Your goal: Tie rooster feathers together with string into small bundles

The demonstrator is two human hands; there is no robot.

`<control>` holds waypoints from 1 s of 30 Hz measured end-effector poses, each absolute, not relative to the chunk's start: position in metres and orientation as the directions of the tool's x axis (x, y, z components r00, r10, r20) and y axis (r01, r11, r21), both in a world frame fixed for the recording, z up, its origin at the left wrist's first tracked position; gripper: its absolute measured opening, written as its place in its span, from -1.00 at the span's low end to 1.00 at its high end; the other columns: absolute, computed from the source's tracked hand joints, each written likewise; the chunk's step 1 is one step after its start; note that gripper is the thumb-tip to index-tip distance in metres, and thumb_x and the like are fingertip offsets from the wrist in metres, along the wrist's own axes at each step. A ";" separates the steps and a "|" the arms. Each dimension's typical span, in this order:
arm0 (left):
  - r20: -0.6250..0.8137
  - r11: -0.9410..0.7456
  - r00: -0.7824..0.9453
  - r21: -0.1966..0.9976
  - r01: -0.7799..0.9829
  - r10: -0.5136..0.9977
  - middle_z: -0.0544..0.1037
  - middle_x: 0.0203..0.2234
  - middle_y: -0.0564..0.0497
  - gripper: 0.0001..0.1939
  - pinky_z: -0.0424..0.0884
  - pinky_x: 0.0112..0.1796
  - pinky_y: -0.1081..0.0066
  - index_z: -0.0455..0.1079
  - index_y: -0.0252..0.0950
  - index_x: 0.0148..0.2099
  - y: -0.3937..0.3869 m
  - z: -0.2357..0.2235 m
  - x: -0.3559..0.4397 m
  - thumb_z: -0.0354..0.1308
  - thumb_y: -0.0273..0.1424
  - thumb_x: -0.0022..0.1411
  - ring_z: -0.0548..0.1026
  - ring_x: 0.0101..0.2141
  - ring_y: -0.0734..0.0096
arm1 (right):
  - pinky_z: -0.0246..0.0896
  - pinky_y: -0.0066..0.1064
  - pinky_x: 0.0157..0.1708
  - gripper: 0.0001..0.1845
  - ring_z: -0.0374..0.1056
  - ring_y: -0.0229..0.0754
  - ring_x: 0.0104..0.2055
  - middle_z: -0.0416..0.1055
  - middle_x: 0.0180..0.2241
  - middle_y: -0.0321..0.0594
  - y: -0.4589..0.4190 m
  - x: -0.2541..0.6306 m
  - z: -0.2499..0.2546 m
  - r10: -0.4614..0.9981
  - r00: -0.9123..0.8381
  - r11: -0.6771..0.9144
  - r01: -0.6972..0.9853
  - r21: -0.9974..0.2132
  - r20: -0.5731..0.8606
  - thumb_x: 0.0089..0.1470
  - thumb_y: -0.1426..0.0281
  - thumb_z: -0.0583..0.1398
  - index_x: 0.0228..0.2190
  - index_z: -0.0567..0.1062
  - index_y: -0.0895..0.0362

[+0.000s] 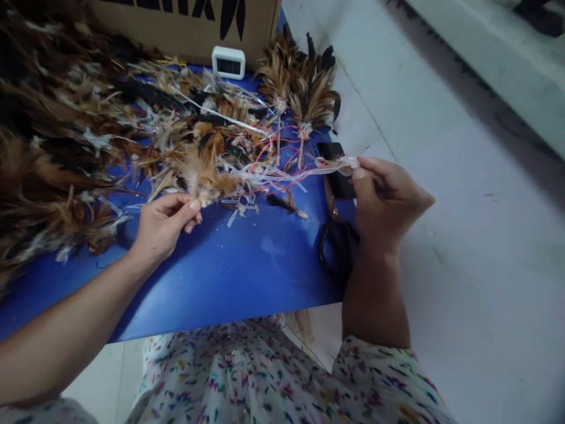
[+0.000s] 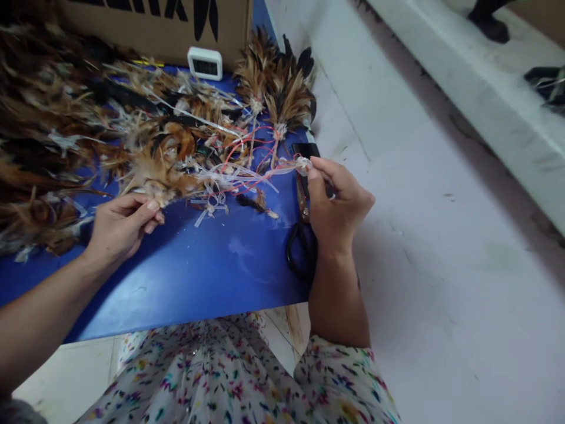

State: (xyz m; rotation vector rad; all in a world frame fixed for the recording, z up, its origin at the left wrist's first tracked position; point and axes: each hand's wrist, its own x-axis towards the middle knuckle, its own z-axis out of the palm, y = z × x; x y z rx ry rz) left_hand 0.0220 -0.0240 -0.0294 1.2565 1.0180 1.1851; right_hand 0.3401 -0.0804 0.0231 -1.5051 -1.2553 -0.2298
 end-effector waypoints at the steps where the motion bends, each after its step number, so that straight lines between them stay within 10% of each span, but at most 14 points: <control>1: 0.063 -0.052 0.139 0.995 -0.082 0.988 0.50 -0.65 0.06 -0.71 0.17 -0.67 0.56 0.52 -0.30 -0.47 -0.024 -0.029 0.022 0.47 -0.21 -0.02 0.29 -0.71 0.67 | 0.49 -0.33 -0.25 -0.81 0.58 -0.17 -0.31 0.66 -0.31 -0.25 -0.081 0.339 0.023 0.561 0.420 0.170 0.784 -0.597 0.713 0.09 0.42 0.25 -0.27 0.67 0.10; 24: 0.081 -0.085 0.198 0.996 0.011 0.977 0.51 -0.62 0.08 -0.75 0.18 -0.65 0.53 0.54 -0.27 -0.44 -0.023 -0.038 0.017 0.41 -0.20 0.09 0.30 -0.69 0.66 | 0.49 -0.27 -0.15 -0.86 0.54 -0.23 -0.32 0.59 -0.42 -0.37 -0.083 0.322 0.016 0.726 0.537 0.384 0.201 -0.901 0.429 -0.03 0.47 0.38 -0.39 0.63 -0.01; 30: 0.058 -0.066 0.194 0.997 0.033 0.979 0.52 -0.62 0.08 -0.76 0.18 -0.65 0.50 0.54 -0.25 -0.43 -0.022 -0.041 0.014 0.40 -0.19 0.10 0.30 -0.69 0.63 | 0.50 -0.07 -0.07 -0.95 0.58 -0.11 -0.20 0.58 -0.36 -0.32 -0.082 0.322 0.011 0.776 0.474 0.304 0.297 -0.905 0.416 0.11 0.31 0.26 -0.38 0.47 -0.02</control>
